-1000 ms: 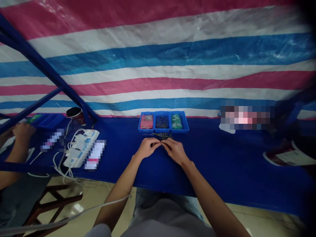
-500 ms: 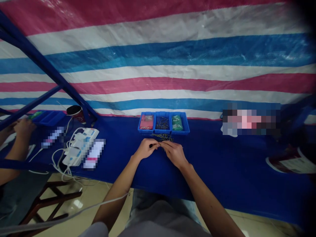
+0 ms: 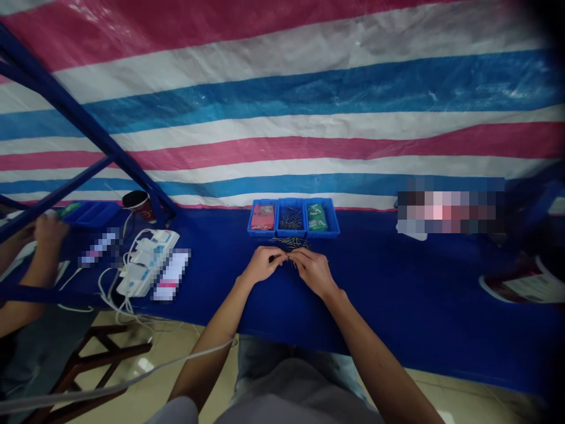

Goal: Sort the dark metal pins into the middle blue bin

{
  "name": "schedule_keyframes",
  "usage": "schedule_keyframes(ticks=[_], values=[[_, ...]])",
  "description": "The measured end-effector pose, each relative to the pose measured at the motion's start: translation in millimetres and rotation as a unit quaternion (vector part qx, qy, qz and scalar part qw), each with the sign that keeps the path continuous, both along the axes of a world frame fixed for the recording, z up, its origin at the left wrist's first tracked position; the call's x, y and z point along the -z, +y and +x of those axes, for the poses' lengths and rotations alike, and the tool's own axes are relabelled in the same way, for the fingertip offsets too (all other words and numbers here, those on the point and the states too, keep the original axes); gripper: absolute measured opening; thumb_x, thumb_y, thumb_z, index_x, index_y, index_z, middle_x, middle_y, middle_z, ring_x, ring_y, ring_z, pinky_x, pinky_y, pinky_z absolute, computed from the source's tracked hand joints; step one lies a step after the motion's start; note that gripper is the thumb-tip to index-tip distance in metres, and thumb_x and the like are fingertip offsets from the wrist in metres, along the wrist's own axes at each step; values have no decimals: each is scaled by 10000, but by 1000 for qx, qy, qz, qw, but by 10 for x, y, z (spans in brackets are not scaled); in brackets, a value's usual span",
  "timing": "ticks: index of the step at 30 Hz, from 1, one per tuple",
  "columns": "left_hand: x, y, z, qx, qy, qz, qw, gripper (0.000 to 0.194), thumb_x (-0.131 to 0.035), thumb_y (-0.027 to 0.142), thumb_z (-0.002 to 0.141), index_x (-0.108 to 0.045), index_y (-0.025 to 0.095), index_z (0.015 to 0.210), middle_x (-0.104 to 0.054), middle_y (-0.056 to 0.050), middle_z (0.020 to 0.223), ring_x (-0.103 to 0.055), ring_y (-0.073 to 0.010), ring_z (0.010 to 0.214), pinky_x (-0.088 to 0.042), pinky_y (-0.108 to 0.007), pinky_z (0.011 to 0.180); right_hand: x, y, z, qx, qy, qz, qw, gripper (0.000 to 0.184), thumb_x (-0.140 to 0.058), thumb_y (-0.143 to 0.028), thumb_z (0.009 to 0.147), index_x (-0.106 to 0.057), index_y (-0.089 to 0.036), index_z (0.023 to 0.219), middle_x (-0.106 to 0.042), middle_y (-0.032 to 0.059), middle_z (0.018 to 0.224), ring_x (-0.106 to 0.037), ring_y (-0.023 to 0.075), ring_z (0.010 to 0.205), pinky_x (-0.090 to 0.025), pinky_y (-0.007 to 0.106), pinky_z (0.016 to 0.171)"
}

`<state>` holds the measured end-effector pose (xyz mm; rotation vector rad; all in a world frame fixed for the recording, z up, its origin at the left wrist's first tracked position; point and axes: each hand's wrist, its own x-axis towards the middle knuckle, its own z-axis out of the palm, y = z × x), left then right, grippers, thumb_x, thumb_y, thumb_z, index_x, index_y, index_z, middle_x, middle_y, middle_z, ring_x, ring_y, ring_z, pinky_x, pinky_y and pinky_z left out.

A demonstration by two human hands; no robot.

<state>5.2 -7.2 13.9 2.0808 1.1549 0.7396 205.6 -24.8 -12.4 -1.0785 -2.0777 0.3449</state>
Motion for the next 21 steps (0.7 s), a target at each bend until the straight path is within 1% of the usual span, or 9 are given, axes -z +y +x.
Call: schedule_keyframes(ticks=[4, 10, 16, 21], values=[[-2, -13, 7, -4, 1, 8, 1000, 289, -544, 335, 966, -752, 165, 859, -716, -42, 754, -634, -152, 708, -467, -240, 715, -13, -3, -1, 8, -6, -9, 1000, 267, -484, -153, 991, -729, -239, 1052, -742, 42, 1002, -705, 168, 886, -526, 266, 794], [20, -18, 8, -11, -3, 29, 1000, 292, -539, 342, 975, -757, 170, 886, -712, -46, 779, -639, -150, 720, -467, -235, 724, -6, -2, -17, 26, -5, -29, 999, 241, -482, -211, 1009, -721, -237, 1011, -734, 43, 963, -699, 169, 864, -506, 258, 780], [23, -29, 7, -14, -5, 40, 999, 284, -533, 337, 978, -762, 176, 924, -715, -51, 811, -639, -155, 739, -467, -245, 738, -16, 1, -41, 47, -1, -36, 998, 232, -479, -262, 1014, -699, -228, 949, -717, 47, 907, -690, 178, 805, -491, 266, 725], [22, -28, 9, -15, -1, 44, 999, 270, -544, 325, 976, -759, 172, 915, -714, -45, 804, -624, -144, 711, -456, -237, 723, -26, 6, -45, 43, -2, -40, 998, 241, -461, -274, 1023, -674, -217, 924, -697, 44, 889, -677, 174, 785, -475, 264, 716]])
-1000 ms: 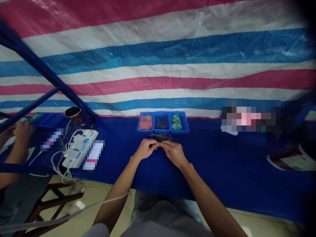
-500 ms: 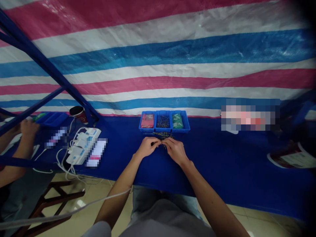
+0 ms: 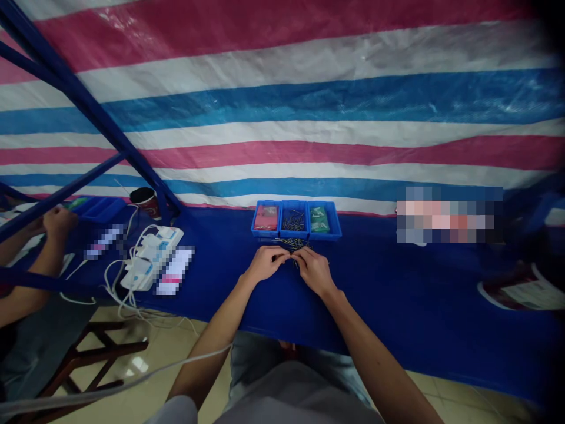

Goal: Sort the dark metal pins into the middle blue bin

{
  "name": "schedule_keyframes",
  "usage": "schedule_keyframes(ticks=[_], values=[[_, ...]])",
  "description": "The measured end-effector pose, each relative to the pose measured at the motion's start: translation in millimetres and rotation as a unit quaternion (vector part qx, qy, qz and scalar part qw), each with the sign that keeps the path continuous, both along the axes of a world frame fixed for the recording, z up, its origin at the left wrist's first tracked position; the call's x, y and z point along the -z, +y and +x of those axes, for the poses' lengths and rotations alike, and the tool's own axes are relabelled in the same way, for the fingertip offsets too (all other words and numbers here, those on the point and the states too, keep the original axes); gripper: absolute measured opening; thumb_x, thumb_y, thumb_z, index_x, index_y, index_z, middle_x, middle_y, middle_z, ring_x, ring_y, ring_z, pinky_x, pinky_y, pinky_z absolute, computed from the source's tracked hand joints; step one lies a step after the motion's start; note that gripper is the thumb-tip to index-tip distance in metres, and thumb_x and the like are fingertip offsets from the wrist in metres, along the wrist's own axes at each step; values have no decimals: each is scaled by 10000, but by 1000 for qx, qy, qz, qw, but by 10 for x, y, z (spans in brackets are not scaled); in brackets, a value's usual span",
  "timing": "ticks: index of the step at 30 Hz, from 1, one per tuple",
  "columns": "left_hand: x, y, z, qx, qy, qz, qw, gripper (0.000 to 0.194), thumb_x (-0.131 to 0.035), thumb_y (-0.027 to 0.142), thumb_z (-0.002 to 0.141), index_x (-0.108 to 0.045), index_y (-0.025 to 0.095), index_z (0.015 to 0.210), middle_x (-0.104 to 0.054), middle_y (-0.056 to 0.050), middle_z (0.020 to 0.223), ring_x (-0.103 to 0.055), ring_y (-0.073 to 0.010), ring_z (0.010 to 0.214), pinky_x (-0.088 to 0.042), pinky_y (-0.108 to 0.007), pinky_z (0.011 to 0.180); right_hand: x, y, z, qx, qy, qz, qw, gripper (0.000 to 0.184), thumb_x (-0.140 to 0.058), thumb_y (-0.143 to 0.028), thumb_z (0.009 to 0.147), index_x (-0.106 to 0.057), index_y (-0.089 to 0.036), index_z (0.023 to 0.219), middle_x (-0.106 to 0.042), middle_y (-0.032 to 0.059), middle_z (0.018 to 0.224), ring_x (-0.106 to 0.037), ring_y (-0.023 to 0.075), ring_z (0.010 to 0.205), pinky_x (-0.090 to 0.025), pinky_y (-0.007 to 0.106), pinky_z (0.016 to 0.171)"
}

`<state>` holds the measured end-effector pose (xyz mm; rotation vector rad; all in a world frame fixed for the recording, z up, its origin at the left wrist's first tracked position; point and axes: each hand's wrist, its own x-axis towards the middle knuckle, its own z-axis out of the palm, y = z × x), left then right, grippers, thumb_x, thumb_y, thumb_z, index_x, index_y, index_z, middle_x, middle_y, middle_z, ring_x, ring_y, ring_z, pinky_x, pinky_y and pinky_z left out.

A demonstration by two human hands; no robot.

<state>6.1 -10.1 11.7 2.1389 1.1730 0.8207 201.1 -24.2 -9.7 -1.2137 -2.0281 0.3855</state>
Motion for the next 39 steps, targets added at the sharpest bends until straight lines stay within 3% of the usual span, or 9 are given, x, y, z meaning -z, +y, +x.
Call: schedule_keyframes(ticks=[9, 17, 24, 34, 39], values=[[28, 22, -12, 1, -9, 8, 1000, 274, -546, 318, 975, -750, 160, 883, -719, -39, 798, -622, -135, 696, -456, -228, 714, -16, 4, 8, -2, -4, 2, 1000, 227, -476, -302, 1019, -674, -222, 943, -680, 40, 894, -664, 172, 777, -462, 262, 689], [45, 26, -26, -6, -21, 7, 1000, 249, -551, 290, 969, -749, 166, 883, -716, -28, 786, -619, -132, 691, -448, -225, 698, 29, 23, 2, -25, 22, 2, 999, 195, -504, -279, 1005, -682, -246, 1077, -691, 41, 948, -679, 179, 805, -492, 271, 717], [46, 31, -18, -6, -18, 0, 1000, 258, -553, 297, 970, -744, 160, 862, -703, -28, 761, -608, -130, 677, -444, -228, 689, 50, 38, 14, -24, 24, 8, 999, 212, -480, -272, 1020, -688, -234, 1010, -684, 46, 951, -673, 176, 831, -499, 276, 772], [20, 12, 20, 4, -26, -12, 1000, 261, -520, 305, 986, -711, 166, 875, -698, -37, 797, -624, -143, 731, -447, -230, 712, -12, 25, 9, -21, -16, -8, 1000, 231, -442, -270, 1034, -663, -221, 988, -653, 44, 871, -638, 166, 758, -442, 264, 686], [19, -2, 25, -1, 7, -22, 1000, 253, -524, 320, 984, -713, 174, 901, -691, -17, 754, -583, -127, 643, -412, -218, 648, -20, 11, 19, -13, -19, -13, 1000, 255, -442, -283, 1033, -645, -210, 897, -652, 34, 813, -618, 159, 700, -421, 267, 654]])
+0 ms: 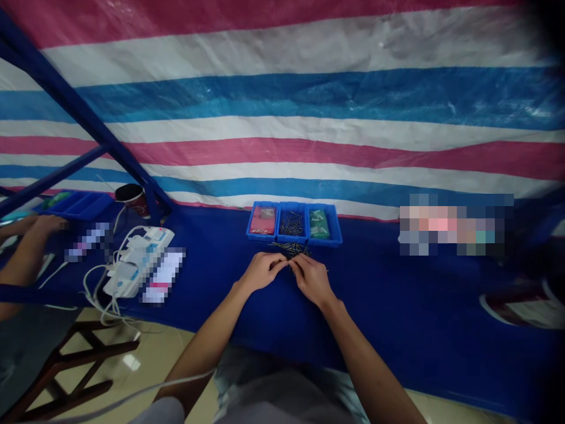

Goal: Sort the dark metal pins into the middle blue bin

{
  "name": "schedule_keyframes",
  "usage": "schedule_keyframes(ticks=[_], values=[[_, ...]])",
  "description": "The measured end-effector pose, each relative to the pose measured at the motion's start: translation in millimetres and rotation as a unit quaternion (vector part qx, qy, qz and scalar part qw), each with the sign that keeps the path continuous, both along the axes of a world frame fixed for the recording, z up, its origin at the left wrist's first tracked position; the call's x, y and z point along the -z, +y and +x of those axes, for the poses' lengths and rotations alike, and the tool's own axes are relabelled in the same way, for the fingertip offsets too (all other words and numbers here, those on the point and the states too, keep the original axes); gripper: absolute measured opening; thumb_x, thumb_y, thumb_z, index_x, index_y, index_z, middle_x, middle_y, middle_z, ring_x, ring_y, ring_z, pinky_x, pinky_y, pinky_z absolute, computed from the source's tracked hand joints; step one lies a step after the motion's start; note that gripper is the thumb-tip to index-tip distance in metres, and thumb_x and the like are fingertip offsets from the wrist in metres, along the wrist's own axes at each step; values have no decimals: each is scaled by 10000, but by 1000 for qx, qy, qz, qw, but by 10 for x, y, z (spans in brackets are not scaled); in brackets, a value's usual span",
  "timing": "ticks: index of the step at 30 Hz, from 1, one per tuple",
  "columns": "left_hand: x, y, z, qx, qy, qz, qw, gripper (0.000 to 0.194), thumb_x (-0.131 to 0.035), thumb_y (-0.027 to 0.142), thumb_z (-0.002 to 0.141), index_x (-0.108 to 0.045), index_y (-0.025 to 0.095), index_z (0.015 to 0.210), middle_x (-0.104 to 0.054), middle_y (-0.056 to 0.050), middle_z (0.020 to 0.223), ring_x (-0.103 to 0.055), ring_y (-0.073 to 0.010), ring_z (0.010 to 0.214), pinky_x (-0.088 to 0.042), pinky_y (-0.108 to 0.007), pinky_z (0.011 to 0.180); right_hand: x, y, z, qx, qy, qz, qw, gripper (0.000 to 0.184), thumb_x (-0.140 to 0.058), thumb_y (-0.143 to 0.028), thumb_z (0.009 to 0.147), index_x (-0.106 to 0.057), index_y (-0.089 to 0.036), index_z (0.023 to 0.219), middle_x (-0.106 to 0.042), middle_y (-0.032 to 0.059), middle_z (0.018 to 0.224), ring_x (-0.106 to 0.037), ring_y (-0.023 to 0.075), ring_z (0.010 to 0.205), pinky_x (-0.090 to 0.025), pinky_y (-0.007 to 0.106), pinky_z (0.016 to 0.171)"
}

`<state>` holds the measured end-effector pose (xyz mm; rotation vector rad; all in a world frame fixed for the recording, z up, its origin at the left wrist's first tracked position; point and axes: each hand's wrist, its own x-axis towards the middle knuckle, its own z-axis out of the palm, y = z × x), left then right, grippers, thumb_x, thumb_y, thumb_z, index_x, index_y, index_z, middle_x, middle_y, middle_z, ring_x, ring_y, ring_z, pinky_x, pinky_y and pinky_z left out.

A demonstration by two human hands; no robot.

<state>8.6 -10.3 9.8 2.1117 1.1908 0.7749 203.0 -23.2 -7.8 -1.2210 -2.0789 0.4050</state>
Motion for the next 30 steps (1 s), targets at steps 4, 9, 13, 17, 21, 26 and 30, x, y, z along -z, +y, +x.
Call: schedule_keyframes(ticks=[4, 9, 13, 17, 21, 26, 30], values=[[2, -6, -7, 1, 17, 5, 1000, 242, -524, 316, 981, -716, 181, 922, -682, -9, 732, -570, -123, 622, -391, -215, 629, -30, -28, 19, 0, 23, 8, 1000, 202, -471, -288, 1023, -659, -218, 996, -668, 38, 854, -642, 169, 751, -448, 272, 681], [10, -7, -21, -12, 20, 9, 1000, 259, -520, 328, 980, -714, 170, 914, -612, 16, 639, -486, -105, 562, -360, -212, 601, -35, -33, 23, -17, 43, 14, 999, 199, -477, -259, 1016, -670, -231, 1054, -679, 51, 941, -659, 179, 846, -489, 280, 743], [31, -4, -28, -17, 10, 3, 1000, 279, -521, 348, 978, -715, 162, 906, -553, 29, 588, -432, -97, 537, -342, -212, 583, -2, -21, 13, -15, 67, 18, 998, 209, -473, -257, 1016, -679, -233, 1048, -682, 58, 962, -659, 182, 860, -508, 290, 774], [23, -3, -28, -15, 4, 3, 1000, 300, -518, 374, 978, -717, 162, 904, -550, 25, 584, -433, -102, 536, -340, -218, 580, -20, -17, -1, -8, 66, 21, 998, 223, -469, -268, 1019, -689, -232, 1026, -686, 67, 949, -657, 188, 844, -513, 304, 769], [13, -4, -27, -10, -2, 6, 1000, 322, -502, 384, 987, -711, 159, 890, -588, 13, 624, -452, -102, 545, -342, -219, 577, -54, -10, -12, -4, 43, 34, 999, 238, -473, -276, 1015, -699, -219, 971, -686, 68, 886, -646, 190, 783, -502, 322, 750], [30, 6, -31, -21, -7, 9, 1000, 290, -514, 364, 982, -714, 165, 913, -586, 20, 611, -473, -107, 547, -358, -215, 587, -27, -4, -13, 3, 50, 47, 998, 192, -524, -294, 996, -690, -225, 1063, -697, 70, 947, -655, 201, 839, -502, 344, 808], [36, 24, -38, -28, -14, 1, 1000, 300, -508, 374, 982, -707, 158, 918, -585, 20, 621, -458, -104, 544, -345, -212, 579, -10, -3, -8, -14, 80, 29, 996, 209, -507, -288, 1005, -690, -239, 1093, -691, 65, 968, -662, 196, 877, -525, 317, 798]])
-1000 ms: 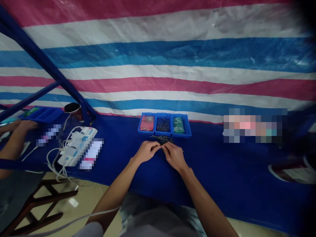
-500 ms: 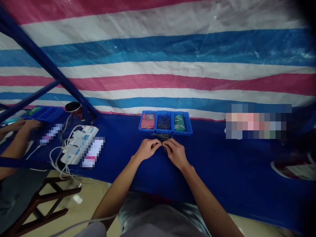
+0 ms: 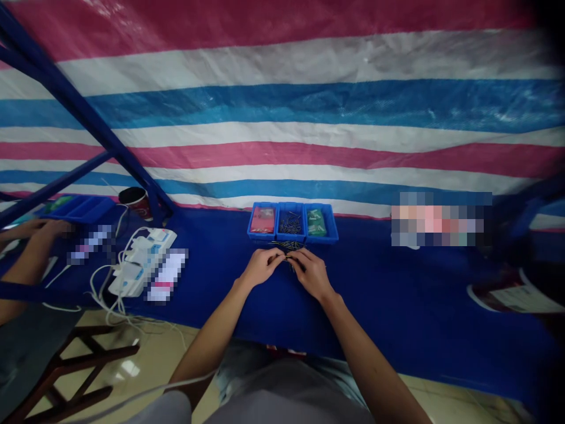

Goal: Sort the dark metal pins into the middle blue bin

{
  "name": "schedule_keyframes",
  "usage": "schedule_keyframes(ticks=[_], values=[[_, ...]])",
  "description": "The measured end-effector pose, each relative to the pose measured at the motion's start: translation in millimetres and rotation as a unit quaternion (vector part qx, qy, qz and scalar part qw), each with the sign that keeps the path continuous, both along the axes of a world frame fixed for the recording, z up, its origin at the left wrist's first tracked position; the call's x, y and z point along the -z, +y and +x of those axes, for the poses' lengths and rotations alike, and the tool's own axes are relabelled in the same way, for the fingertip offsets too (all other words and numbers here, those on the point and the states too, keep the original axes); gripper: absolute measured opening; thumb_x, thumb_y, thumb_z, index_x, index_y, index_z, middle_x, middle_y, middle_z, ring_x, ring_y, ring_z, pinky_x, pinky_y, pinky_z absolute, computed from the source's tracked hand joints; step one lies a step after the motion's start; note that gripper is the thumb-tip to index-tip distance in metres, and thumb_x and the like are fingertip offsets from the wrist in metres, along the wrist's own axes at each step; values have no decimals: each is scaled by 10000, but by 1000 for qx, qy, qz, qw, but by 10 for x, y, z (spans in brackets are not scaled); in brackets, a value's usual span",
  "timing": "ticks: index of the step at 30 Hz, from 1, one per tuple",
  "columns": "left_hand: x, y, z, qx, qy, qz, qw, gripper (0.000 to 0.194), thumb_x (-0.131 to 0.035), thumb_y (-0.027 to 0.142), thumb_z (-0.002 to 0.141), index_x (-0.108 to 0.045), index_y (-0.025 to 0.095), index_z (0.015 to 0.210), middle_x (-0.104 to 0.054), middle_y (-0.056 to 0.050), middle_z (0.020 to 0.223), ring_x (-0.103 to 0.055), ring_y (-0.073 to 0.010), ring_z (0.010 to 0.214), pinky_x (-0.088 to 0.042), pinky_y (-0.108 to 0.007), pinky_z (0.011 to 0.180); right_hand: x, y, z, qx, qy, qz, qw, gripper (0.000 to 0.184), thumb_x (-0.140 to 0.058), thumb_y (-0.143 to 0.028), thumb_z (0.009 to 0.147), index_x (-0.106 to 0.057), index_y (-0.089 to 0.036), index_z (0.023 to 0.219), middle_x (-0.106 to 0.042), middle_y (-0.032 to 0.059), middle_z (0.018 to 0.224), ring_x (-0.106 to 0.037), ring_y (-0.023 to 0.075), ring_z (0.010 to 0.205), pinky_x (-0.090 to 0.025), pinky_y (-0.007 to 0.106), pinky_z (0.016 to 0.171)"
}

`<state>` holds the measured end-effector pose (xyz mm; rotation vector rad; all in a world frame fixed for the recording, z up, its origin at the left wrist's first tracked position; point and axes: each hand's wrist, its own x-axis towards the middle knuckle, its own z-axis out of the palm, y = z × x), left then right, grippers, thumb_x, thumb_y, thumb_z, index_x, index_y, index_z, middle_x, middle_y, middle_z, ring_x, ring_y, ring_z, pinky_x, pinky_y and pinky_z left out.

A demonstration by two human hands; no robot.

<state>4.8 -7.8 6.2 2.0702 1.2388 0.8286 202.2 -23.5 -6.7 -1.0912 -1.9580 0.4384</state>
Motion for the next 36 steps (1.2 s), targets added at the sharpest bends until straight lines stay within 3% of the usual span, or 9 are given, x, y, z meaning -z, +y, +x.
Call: schedule_keyframes(ticks=[36], values=[[-24, -7, -10, 17, -19, -14, 1000, 304, -516, 387, 976, -697, 153, 909, -596, 18, 596, -496, -103, 527, -387, -210, 587, -5, -12, 4, 2, 25, -22, 999, 212, -510, -317, 1002, -704, -245, 1047, -674, 55, 931, -661, 180, 809, -524, 290, 734]])
